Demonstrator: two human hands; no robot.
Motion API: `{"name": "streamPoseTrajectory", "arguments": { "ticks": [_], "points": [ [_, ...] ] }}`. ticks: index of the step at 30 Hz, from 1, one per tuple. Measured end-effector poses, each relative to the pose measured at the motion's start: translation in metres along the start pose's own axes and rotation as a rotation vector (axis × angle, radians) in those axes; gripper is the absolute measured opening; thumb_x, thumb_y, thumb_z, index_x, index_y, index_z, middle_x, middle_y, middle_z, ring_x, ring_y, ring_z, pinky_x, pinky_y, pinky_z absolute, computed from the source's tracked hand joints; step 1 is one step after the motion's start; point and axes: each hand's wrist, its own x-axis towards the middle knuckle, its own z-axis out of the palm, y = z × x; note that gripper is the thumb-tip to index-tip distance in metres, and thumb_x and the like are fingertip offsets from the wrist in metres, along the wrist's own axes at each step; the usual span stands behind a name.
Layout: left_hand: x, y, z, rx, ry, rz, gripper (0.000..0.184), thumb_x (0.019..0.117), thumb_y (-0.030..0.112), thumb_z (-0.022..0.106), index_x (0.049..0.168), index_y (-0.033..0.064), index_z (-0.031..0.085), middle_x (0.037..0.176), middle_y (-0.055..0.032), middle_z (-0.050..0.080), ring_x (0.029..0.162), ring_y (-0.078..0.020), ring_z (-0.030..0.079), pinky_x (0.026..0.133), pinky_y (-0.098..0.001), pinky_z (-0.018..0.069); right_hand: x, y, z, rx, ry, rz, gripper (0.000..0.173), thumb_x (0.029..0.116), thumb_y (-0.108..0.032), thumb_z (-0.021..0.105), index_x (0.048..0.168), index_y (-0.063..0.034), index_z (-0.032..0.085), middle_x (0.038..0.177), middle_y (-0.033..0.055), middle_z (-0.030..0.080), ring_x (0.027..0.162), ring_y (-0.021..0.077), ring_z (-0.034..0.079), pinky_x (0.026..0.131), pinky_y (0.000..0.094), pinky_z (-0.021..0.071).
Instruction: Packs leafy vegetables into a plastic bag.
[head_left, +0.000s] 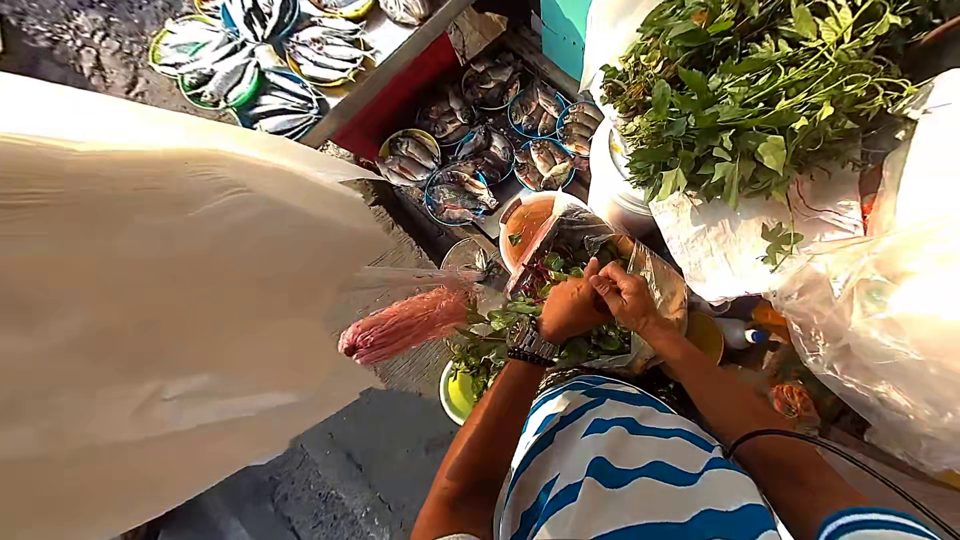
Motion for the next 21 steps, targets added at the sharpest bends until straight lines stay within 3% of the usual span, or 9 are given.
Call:
{"name": "streamPoseTrajectory", "arguments": {
  "ticks": [2,5,7,10,12,13,15,19,21],
  "points": [
    [0.004,0.008,0.001,-0.045,-0.034,-0.013,0.109,0.0825,0.033,0.079,0.162,0.0005,0.013,0.104,-0.0219,0.071,0.101,-0.0402,0.068,0.088,-0.0624,0.0516,-0.001,0.003,0.005,-0.067,0.14,-0.042,0.034,0.1026,-0.022,0.051,0.08,0.0007,0.064,0.058,0.0079,0.056,0.052,0.0182,0.058,0.051,0.0367,0.0479],
    [0.002,0.014,0.001,-0.165,-0.04,0.038,0.127,0.0769,0.033,0.088,0.164,0.0069,-0.001,0.11,-0.0241,0.069,0.102,-0.0409,0.068,0.089,-0.0613,0.0524,-0.005,0.004,-0.005,-0.045,0.164,0.01,0.031,0.1005,-0.016,0.051,0.076,-0.0002,0.061,0.056,0.0051,0.05,0.051,0.0135,0.051,0.051,0.0318,0.0434],
    [-0.011,0.018,-0.009,-0.255,0.1,0.136,0.134,0.0731,0.035,0.092,0.165,0.0121,-0.002,0.138,-0.0215,0.058,0.124,-0.0403,0.057,0.103,-0.0575,0.0475,-0.006,0.014,-0.015,0.059,0.151,0.151,0.03,0.1013,-0.015,0.051,0.077,0.0009,0.059,0.061,0.0048,0.051,0.056,0.0124,0.051,0.056,0.0326,0.045],
    [-0.059,0.034,-0.039,-0.347,0.529,0.247,0.106,0.0858,0.027,0.081,0.165,0.0118,0.013,0.159,-0.0144,0.042,0.144,-0.0363,0.041,0.113,-0.0537,0.0395,-0.013,0.048,-0.025,0.282,0.193,0.544,0.031,0.104,-0.016,0.049,0.082,0.001,0.064,0.069,0.004,0.055,0.062,0.011,0.052,0.061,0.0328,0.0476],
    [-0.093,0.039,-0.052,-0.378,0.786,0.29,0.079,0.0946,0.024,0.069,0.159,0.0081,0.028,0.154,-0.011,0.049,0.139,-0.0257,0.051,0.108,-0.0454,0.0477,-0.021,0.059,-0.027,0.453,0.275,0.764,0.032,0.106,-0.019,0.048,0.085,0.0004,0.063,0.067,0.003,0.053,0.056,0.01,0.049,0.055,0.0304,0.0451],
    [-0.109,0.04,-0.055,-0.403,0.89,0.332,0.068,0.097,0.023,0.066,0.155,0.0066,0.034,0.149,-0.0096,0.054,0.133,-0.0223,0.056,0.105,-0.0414,0.0517,-0.023,0.055,-0.029,0.549,0.317,0.843,0.032,0.1079,-0.021,0.046,0.085,-0.0025,0.059,0.061,0.001,0.05,0.046,0.0075,0.044,0.044,0.0253,0.0409],
    [-0.139,0.044,-0.048,-0.475,1.044,0.452,0.047,0.0984,0.018,0.064,0.141,0.0068,0.047,0.136,-0.0078,0.062,0.121,-0.0227,0.064,0.099,-0.0407,0.0559,-0.032,0.047,-0.036,0.746,0.351,0.909,0.03,0.1095,-0.024,0.042,0.089,-0.0066,0.055,0.058,0.0004,0.05,0.039,0.0067,0.04,0.036,0.0225,0.0363],
    [-0.164,0.075,0.02,-0.465,1.131,0.593,0.023,0.0963,0.027,0.067,0.119,0.0264,0.064,0.113,0.0095,0.067,0.107,-0.0105,0.065,0.094,-0.0325,0.0565,-0.053,0.047,-0.044,0.845,0.336,0.85,0.033,0.1114,-0.029,0.038,0.099,-0.0062,0.059,0.067,0.0003,0.053,0.049,0.007,0.045,0.045,0.0246,0.0423],
    [-0.155,0.1,0.071,-0.365,0.95,0.72,0.014,0.0942,0.016,0.065,0.108,0.0131,0.064,0.102,-0.0026,0.067,0.102,-0.0173,0.066,0.092,-0.0349,0.0566,-0.058,0.044,-0.045,0.795,0.35,0.864,0.032,0.1101,-0.028,0.041,0.092,-0.0072,0.056,0.062,-0.0003,0.051,0.043,0.0067,0.041,0.04,0.0237,0.0379]
  ]
}}
